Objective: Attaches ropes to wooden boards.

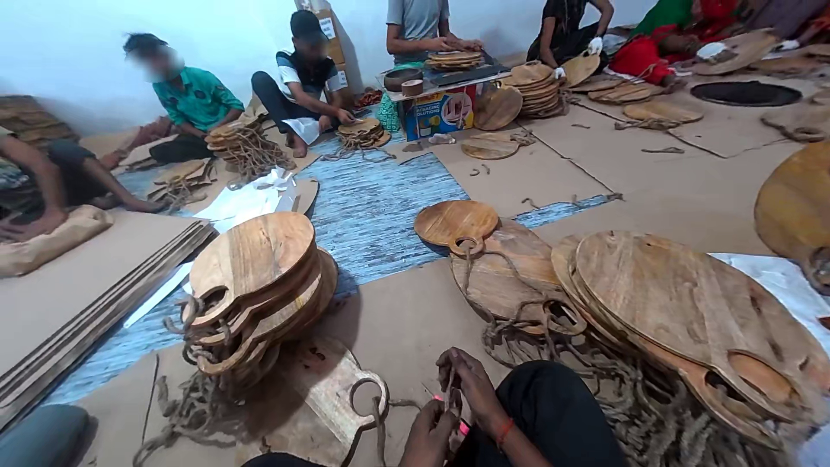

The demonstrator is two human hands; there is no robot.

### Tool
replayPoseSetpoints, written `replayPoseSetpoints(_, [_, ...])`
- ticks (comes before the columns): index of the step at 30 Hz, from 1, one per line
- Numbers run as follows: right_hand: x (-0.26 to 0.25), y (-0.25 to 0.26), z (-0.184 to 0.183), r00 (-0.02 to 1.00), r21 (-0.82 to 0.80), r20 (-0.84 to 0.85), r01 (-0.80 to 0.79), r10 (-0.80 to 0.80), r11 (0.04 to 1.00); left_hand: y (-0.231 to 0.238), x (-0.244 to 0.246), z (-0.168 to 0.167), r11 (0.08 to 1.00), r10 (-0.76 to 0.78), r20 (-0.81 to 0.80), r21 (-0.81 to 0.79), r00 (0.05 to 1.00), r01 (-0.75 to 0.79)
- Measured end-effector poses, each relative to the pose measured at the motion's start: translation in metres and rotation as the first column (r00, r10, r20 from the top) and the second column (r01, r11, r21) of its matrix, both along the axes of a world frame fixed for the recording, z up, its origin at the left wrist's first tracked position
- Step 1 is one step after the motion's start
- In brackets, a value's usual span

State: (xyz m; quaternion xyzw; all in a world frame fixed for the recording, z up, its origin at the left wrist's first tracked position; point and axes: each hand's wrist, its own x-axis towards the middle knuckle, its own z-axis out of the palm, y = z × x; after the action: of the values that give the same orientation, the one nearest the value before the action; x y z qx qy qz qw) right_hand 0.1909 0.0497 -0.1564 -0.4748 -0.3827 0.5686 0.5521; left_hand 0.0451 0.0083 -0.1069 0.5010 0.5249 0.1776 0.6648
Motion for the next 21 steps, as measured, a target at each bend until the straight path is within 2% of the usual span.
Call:
replayPoseSetpoints(3, [0.007,0.001,-0.006,0.974,0.089,0.167,0.141,-0.155,0.986,0.015,-0.006,-0.004,0.995,0.088,0.061,0.038,0.994,-0.09])
replayPoseSetpoints(7, [0.003,0.002,-0.017,0.889,0.221,0.379,0.181,-0.256,0.958,0.026,-0.009,-0.017,0.895,0.382,0.211,0.161,0.9,-0.417])
replayPoseSetpoints(8, [0.002,-0.002,-0.017,0.891,0.248,0.396,0.132,-0.224,0.96,0.028,-0.012,-0.017,0.876,0.414,0.226,0.163,0.882,-0.453])
replayPoseSetpoints(11, [-0.003,-0.009,-0.017,0.926,0.217,0.369,-0.17,0.081,0.961,0.028,-0.017,-0.016,0.862,0.442,0.221,0.164,0.869,-0.48])
replayPoseSetpoints(12, [-0.006,-0.01,-0.017,0.924,0.2,0.353,-0.228,0.147,0.953,0.028,-0.017,-0.017,0.854,0.452,0.205,0.18,0.868,-0.487])
replayPoseSetpoints(15, [-0.01,-0.011,-0.016,0.929,0.128,0.293,-0.274,0.228,0.953,0.028,-0.018,-0.022,0.844,0.463,0.144,0.229,0.875,-0.484])
replayPoseSetpoints(21, [-0.005,-0.013,-0.004,0.931,0.059,0.223,-0.309,0.29,0.949,0.027,-0.021,-0.023,0.864,0.387,0.054,0.327,0.921,-0.382])
